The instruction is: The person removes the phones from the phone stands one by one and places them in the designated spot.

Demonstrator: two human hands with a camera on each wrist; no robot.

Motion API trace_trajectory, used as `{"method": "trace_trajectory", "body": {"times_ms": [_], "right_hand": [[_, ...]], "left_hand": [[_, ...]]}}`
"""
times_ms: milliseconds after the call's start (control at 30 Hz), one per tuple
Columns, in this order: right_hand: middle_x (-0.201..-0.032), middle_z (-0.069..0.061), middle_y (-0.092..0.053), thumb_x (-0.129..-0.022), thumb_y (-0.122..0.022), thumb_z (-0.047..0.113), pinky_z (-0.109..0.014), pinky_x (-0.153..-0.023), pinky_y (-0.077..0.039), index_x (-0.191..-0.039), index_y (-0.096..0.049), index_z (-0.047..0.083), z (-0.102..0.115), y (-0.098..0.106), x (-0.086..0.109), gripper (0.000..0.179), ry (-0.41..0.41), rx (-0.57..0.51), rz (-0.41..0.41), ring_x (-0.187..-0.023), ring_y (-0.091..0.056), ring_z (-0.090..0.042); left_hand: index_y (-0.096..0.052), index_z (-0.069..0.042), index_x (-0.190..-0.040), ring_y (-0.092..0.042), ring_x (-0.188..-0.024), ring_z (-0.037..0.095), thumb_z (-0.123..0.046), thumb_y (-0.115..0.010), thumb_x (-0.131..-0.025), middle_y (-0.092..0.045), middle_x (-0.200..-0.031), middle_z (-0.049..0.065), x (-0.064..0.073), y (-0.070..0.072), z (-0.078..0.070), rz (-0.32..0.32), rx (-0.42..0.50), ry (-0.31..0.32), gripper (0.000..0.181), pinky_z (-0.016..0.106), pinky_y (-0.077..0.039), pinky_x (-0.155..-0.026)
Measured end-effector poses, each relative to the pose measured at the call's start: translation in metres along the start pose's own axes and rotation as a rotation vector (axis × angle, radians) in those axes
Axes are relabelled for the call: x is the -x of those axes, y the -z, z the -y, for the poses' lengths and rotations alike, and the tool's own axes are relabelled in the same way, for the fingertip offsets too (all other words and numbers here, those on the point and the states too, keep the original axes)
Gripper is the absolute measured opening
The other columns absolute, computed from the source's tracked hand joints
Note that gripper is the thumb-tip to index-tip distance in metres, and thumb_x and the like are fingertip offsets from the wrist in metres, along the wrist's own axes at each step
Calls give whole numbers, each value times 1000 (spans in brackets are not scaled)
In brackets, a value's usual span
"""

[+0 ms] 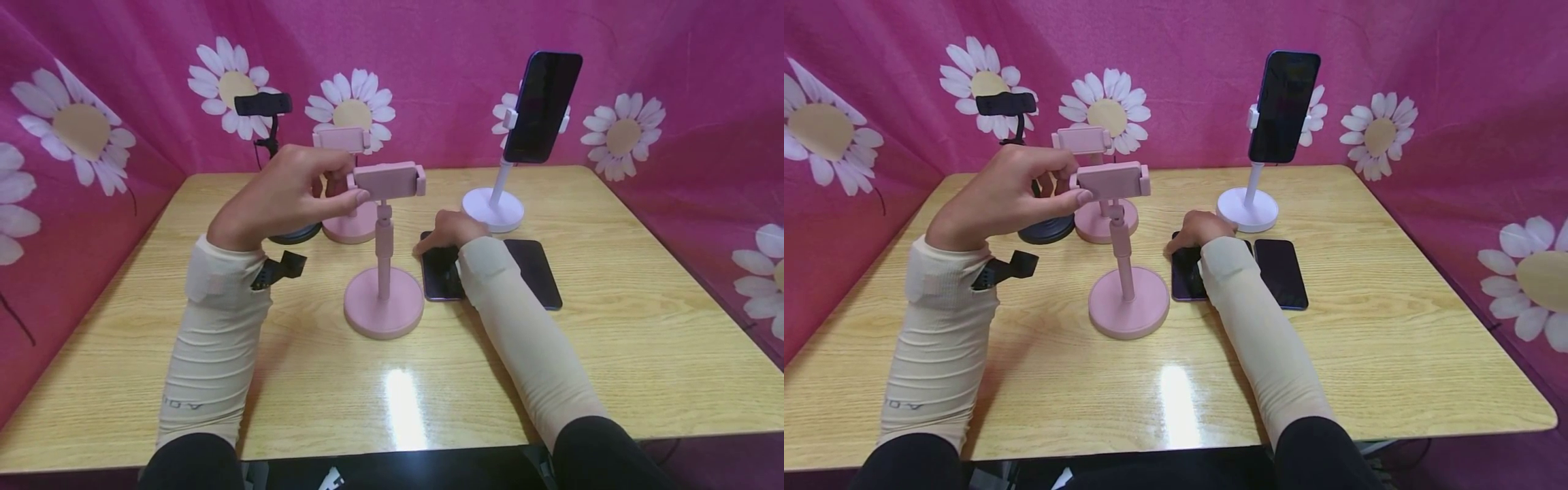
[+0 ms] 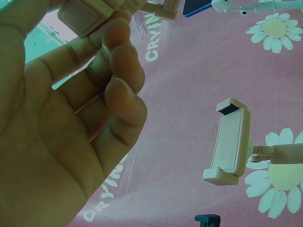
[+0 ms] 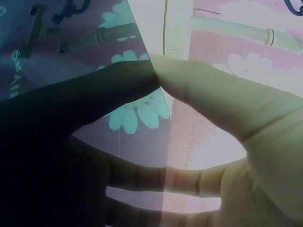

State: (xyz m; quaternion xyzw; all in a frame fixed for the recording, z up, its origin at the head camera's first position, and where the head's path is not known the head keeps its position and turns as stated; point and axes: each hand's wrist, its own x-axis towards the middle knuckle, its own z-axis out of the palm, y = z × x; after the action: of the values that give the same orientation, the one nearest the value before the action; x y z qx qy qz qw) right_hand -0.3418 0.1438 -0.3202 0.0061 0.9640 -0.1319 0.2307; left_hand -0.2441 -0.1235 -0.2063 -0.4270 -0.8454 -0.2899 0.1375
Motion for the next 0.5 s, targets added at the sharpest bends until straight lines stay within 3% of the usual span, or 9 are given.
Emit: {"method": "trace_trajectory", "body": {"times_ms": [133,333,500], "right_hand": [[-111,-11,-57,-72,-75,59,-66,-105,-22,-122,-51,7,0,-1,1,76,-5,33,-8,-106,-50,-29],[-106,-10,-59,-73,-75,57,-51,-91,-40,-116,-55,8,1,-1,4,68,-19,45,8,-99,-53,-27],[-106,-10,-60,-73,-76,54,-51,-90,-40,-116,-55,8,1,0,4,66,-21,36,20,-99,-53,-27]], "left_hand": [[-60,-13,-84,-49,-63,12,-26,-68,-89,-57,-69,-3,-1,0,0,1,-7,-4,16,28,-41,-55],[-61,-11,-86,-49,-65,12,-25,-68,-90,-57,-70,-2,-1,0,-1,5,-4,4,16,29,-41,-56],[-61,-11,-86,-50,-67,12,-24,-67,-90,-58,-72,-2,-1,-1,-1,8,-2,9,15,29,-42,-59]]}}
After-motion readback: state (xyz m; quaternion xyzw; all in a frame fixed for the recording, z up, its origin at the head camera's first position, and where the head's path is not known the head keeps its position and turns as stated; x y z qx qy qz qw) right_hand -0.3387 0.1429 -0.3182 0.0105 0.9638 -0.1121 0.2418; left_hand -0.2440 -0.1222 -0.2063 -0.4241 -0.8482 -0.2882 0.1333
